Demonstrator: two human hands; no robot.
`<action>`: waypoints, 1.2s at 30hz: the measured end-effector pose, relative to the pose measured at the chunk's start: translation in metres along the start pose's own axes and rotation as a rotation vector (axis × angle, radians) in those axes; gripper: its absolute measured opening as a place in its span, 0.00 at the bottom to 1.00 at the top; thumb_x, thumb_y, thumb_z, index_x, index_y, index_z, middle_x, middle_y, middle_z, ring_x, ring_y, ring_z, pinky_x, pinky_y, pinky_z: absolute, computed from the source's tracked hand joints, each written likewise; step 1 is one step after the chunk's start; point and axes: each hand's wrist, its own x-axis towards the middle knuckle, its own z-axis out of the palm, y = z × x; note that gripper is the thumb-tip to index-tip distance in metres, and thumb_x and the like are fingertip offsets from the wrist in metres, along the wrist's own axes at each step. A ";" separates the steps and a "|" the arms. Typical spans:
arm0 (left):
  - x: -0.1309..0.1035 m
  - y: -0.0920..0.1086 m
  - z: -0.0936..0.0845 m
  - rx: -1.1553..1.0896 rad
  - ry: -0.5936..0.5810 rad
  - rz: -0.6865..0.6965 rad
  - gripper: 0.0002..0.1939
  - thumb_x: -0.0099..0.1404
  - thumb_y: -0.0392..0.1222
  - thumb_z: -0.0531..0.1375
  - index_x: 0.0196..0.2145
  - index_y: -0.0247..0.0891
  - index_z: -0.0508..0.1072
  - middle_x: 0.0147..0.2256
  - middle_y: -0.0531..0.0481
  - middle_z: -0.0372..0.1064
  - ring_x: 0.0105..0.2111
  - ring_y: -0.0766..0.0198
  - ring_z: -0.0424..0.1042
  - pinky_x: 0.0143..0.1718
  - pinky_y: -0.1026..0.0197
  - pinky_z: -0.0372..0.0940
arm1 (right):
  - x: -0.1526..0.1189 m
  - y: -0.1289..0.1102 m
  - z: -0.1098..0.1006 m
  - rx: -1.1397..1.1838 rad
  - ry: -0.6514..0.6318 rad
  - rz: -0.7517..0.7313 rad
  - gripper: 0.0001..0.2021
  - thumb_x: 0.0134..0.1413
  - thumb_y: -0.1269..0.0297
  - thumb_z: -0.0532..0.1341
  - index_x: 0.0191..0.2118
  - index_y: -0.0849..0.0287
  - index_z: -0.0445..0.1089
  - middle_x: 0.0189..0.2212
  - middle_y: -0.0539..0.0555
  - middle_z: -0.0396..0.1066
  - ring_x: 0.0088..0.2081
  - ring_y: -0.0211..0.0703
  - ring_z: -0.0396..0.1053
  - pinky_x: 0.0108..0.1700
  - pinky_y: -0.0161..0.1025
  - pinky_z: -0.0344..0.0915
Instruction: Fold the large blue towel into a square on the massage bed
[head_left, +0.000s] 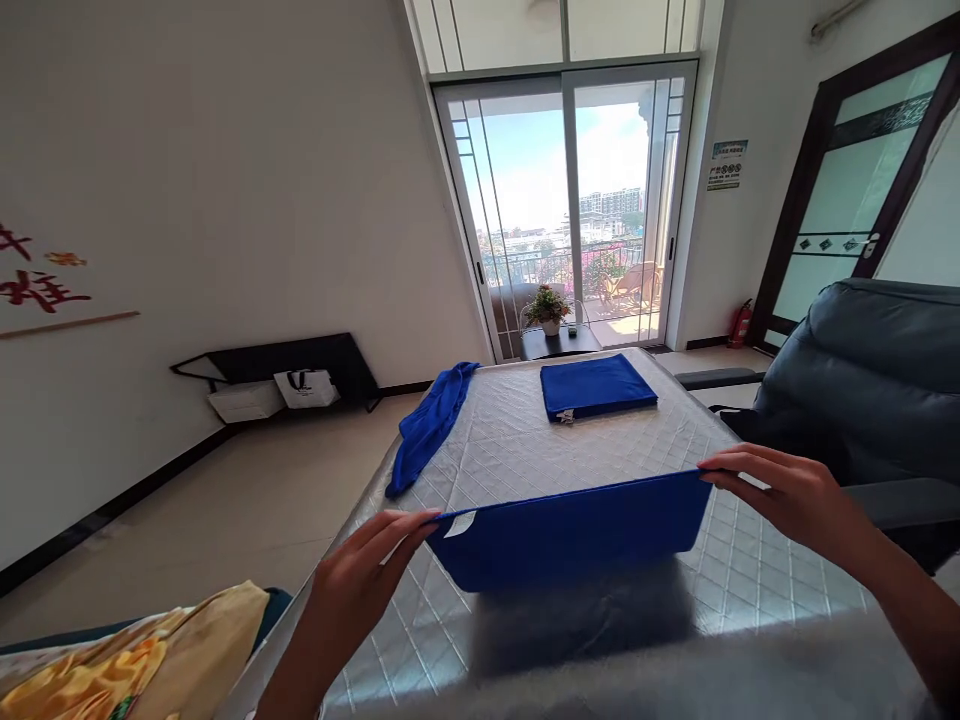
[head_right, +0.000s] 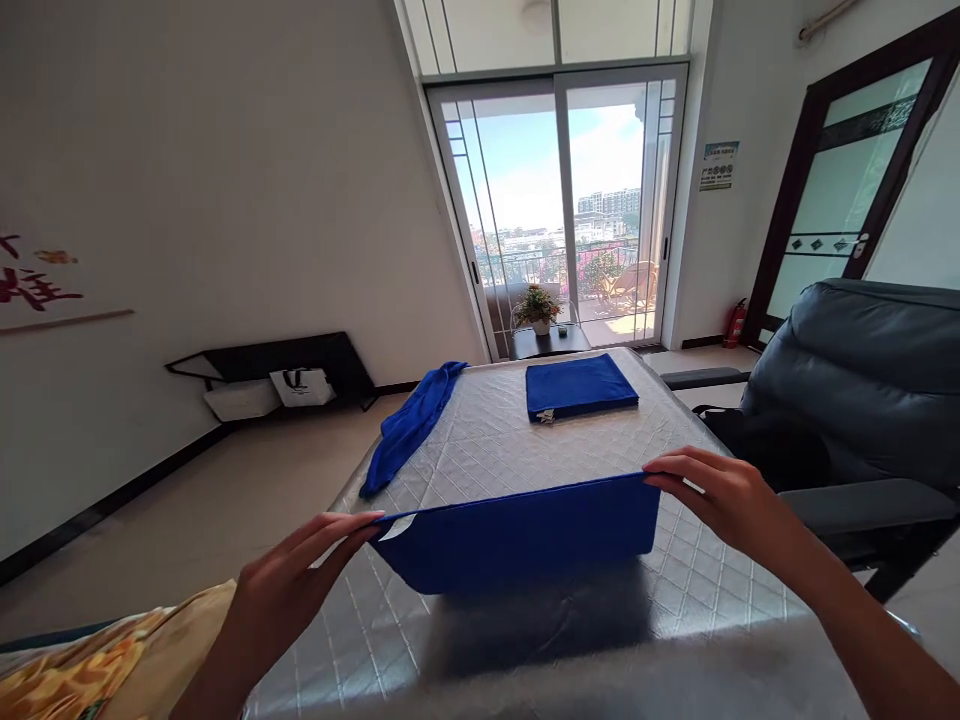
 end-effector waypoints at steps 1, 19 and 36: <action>0.008 -0.002 -0.004 -0.012 -0.023 -0.008 0.12 0.71 0.50 0.61 0.49 0.49 0.79 0.39 0.55 0.80 0.36 0.65 0.80 0.41 0.66 0.72 | 0.008 0.002 -0.005 -0.003 -0.019 0.007 0.11 0.67 0.57 0.62 0.51 0.50 0.76 0.43 0.50 0.81 0.40 0.41 0.79 0.44 0.36 0.76; 0.134 -0.050 0.015 -0.306 0.098 -0.477 0.24 0.58 0.63 0.66 0.41 0.40 0.84 0.26 0.52 0.79 0.30 0.60 0.76 0.35 0.61 0.70 | 0.130 0.055 0.001 -0.029 0.063 0.160 0.21 0.66 0.44 0.58 0.45 0.55 0.79 0.35 0.52 0.81 0.33 0.45 0.78 0.39 0.41 0.72; -0.081 -0.021 0.131 -0.372 -0.376 -0.938 0.32 0.56 0.69 0.59 0.40 0.37 0.82 0.29 0.47 0.81 0.30 0.52 0.79 0.38 0.55 0.70 | -0.111 0.032 0.140 0.303 -0.320 0.479 0.19 0.72 0.53 0.50 0.48 0.50 0.77 0.48 0.56 0.76 0.45 0.48 0.76 0.49 0.45 0.74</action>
